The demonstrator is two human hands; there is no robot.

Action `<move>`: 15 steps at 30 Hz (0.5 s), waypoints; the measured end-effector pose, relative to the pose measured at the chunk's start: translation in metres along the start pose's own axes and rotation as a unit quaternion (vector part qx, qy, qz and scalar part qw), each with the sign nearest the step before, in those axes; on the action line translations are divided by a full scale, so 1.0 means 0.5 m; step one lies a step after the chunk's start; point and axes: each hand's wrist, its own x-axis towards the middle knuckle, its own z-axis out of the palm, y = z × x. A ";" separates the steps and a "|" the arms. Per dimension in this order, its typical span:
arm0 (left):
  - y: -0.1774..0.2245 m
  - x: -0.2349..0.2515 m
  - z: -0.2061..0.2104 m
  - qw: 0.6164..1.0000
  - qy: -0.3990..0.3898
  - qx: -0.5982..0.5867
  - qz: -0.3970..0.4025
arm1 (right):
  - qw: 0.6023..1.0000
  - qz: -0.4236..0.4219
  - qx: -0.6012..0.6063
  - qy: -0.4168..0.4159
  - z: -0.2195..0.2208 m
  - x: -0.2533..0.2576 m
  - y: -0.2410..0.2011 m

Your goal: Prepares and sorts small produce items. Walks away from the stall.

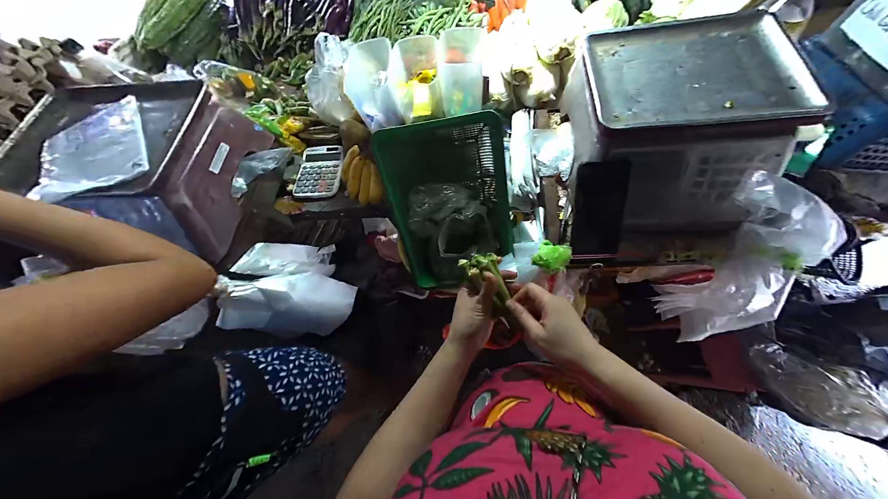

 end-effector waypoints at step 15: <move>-0.033 -0.039 0.089 0.905 -0.029 0.396 0.152 | 0.903 0.299 -0.219 0.216 -0.411 -0.037 0.152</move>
